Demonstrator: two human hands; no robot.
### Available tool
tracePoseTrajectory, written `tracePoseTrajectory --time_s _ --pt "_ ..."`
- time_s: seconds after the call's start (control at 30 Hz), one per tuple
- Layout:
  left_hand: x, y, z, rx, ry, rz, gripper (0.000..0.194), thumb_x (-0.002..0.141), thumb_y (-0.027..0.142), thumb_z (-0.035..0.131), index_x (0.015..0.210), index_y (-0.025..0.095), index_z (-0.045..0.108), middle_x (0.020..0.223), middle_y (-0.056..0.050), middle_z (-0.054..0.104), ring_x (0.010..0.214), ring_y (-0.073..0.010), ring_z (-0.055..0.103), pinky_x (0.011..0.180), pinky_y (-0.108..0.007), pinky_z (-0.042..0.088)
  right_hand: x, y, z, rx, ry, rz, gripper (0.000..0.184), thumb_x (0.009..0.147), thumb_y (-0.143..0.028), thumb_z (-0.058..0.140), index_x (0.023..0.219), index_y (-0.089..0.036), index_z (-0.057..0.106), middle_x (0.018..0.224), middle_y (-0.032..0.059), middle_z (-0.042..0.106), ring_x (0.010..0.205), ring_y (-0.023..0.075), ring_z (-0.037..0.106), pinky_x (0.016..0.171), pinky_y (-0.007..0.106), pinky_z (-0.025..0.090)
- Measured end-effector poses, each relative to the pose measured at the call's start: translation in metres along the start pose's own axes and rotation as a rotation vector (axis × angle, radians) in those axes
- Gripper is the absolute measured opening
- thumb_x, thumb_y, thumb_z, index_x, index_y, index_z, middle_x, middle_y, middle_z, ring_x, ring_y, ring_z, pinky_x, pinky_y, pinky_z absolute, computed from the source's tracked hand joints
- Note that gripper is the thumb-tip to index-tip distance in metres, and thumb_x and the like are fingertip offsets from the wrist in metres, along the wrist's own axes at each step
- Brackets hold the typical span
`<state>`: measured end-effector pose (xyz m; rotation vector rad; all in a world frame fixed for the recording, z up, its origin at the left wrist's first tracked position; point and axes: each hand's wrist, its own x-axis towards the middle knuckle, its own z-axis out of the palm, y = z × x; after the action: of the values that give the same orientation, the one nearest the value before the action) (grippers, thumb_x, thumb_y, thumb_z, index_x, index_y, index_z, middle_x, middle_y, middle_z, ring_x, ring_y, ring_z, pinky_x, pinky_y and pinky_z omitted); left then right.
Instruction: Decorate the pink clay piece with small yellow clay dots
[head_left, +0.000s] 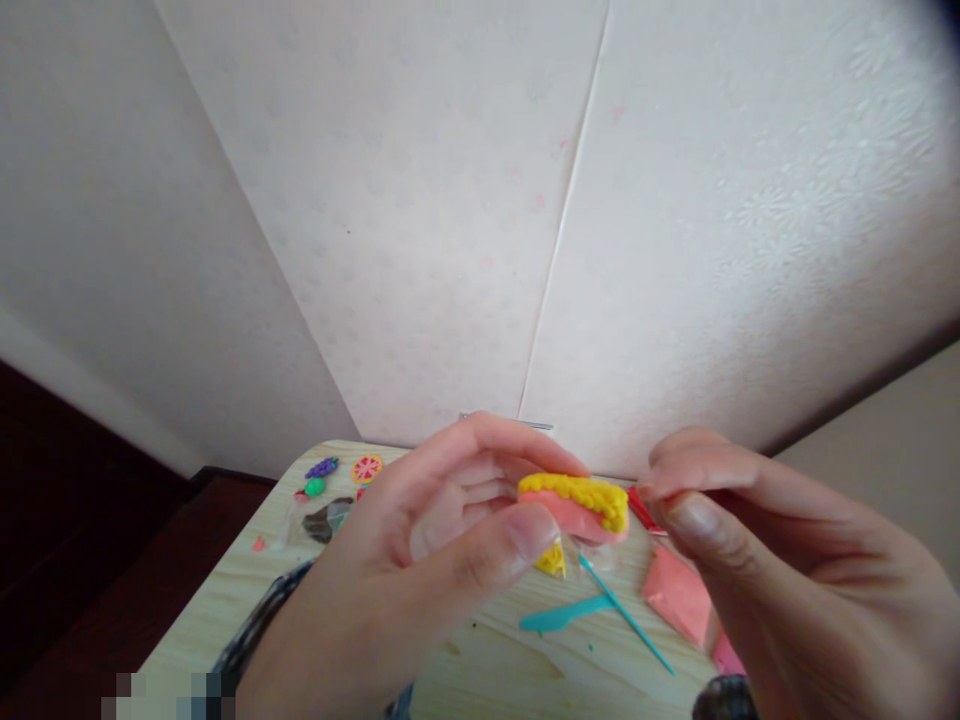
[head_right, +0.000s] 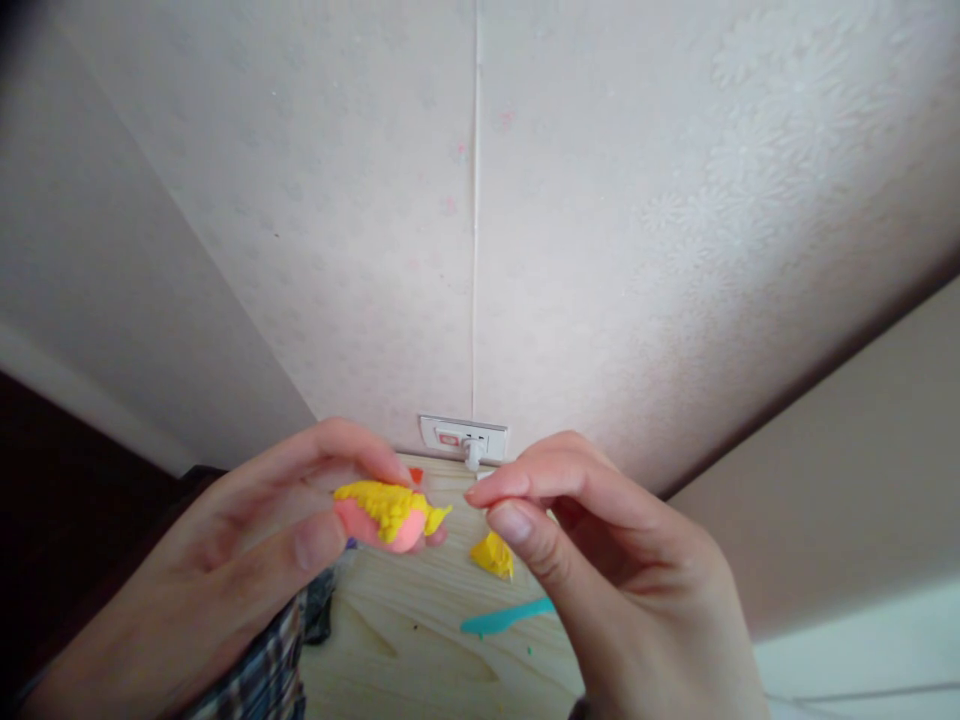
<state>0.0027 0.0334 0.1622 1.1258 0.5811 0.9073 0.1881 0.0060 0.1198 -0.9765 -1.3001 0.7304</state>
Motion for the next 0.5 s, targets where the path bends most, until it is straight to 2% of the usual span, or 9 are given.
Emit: tracePoseTrajectory --time_s 0.07,0.2,0.33,0.5 --pt "-0.0001 -0.0009 0.0004 -0.001 0.021 0.000 0.012 0.082 0.035 0.071 0.089 0.026 0.072 0.091 0.003 0.075 0.091 -0.0119 0.069 0.079 -0.015 0.052 0.0012 -0.0039 0.0054 0.023 0.017 0.008 0.010 0.086 -0.031 0.064 0.081 -0.030 0.072 0.073 -0.0015 0.062 0.063 0.0111 0.058 0.049 0.019 0.046" --pt "0.0007 -0.0018 -0.0003 0.004 -0.010 0.013 0.012 0.083 0.034 0.070 0.091 0.026 0.072 0.092 0.003 0.076 0.093 -0.0127 0.070 0.079 -0.015 0.052 0.0020 -0.0074 0.0076 0.058 0.039 0.007 0.012 0.084 -0.034 0.068 0.074 -0.028 0.071 0.068 -0.0022 0.057 0.060 0.0099 0.054 0.049 0.019 0.044" --pt "0.0007 -0.0013 0.0000 0.019 0.019 0.010 0.012 0.081 0.035 0.072 0.088 0.026 0.072 0.090 0.003 0.076 0.093 -0.0144 0.070 0.081 -0.018 0.053 0.0009 -0.0073 0.0023 0.110 -0.020 0.060 0.007 0.081 -0.033 0.071 0.077 -0.030 0.068 0.070 -0.0016 0.055 0.062 0.0117 0.055 0.051 0.020 0.046" --pt "-0.0008 -0.0016 0.0027 0.003 0.043 0.005 0.012 0.080 0.035 0.073 0.087 0.026 0.072 0.089 0.003 0.075 0.093 -0.0162 0.070 0.083 -0.021 0.053 0.0015 -0.0107 0.0049 0.132 0.006 0.071 0.016 0.075 -0.038 0.076 0.069 -0.028 0.065 0.064 -0.0026 0.050 0.057 0.0108 0.050 0.047 0.020 0.043"
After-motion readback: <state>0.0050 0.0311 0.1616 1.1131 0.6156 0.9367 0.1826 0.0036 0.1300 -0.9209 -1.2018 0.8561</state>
